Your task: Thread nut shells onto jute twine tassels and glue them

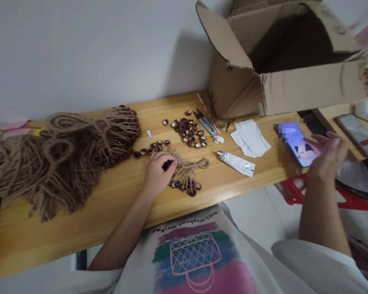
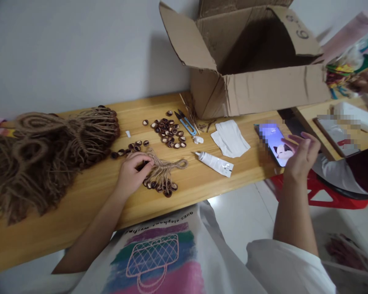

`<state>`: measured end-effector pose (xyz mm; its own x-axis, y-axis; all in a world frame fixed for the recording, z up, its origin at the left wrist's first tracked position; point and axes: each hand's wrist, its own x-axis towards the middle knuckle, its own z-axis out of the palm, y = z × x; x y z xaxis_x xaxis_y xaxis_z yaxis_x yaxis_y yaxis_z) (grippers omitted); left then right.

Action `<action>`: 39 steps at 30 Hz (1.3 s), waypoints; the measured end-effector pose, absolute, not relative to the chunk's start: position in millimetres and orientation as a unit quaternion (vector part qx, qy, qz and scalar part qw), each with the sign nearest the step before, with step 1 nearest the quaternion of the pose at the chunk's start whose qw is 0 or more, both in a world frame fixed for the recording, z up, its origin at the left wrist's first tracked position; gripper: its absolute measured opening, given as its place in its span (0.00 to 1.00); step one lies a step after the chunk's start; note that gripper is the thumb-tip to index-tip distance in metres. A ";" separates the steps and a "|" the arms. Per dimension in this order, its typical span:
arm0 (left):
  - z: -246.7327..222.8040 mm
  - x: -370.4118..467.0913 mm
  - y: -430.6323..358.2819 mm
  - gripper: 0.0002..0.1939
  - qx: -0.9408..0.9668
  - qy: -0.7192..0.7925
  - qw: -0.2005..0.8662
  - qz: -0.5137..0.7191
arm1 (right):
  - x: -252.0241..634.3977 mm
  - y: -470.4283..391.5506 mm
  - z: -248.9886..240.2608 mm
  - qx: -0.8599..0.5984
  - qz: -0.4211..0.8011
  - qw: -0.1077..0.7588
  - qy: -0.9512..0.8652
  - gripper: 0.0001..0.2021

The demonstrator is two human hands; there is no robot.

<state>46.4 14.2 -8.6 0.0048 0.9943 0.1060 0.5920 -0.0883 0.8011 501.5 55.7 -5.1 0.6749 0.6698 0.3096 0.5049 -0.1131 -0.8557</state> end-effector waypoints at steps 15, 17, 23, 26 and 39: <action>-11.9 46.5 15.2 0.06 0.652 0.608 0.276 0.358 | 503.1 19.2 -0.4 -0.726 0.074 0.590 -0.346 0.05; -11.9 46.5 15.3 0.07 0.653 0.608 0.275 0.359 | 499.7 20.2 1.8 -0.733 0.074 0.585 -0.339 0.08; -12.1 46.7 15.3 0.07 0.654 0.609 0.269 0.358 | 499.7 26.9 2.7 -0.739 0.078 0.580 -0.335 0.09; -12.0 46.7 15.4 0.06 0.656 0.610 0.266 0.356 | 500.4 26.9 1.2 -0.742 0.064 0.583 -0.324 0.10; -11.6 46.9 14.8 0.06 0.654 0.618 0.266 0.347 | 506.7 41.1 3.8 -0.733 0.123 0.550 -0.381 0.09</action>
<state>46.9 14.8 -11.6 -0.0039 0.9920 0.1258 0.6234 -0.0959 0.7760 506.7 41.1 3.8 0.6800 0.6934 0.2381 0.4229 -0.1058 -0.9000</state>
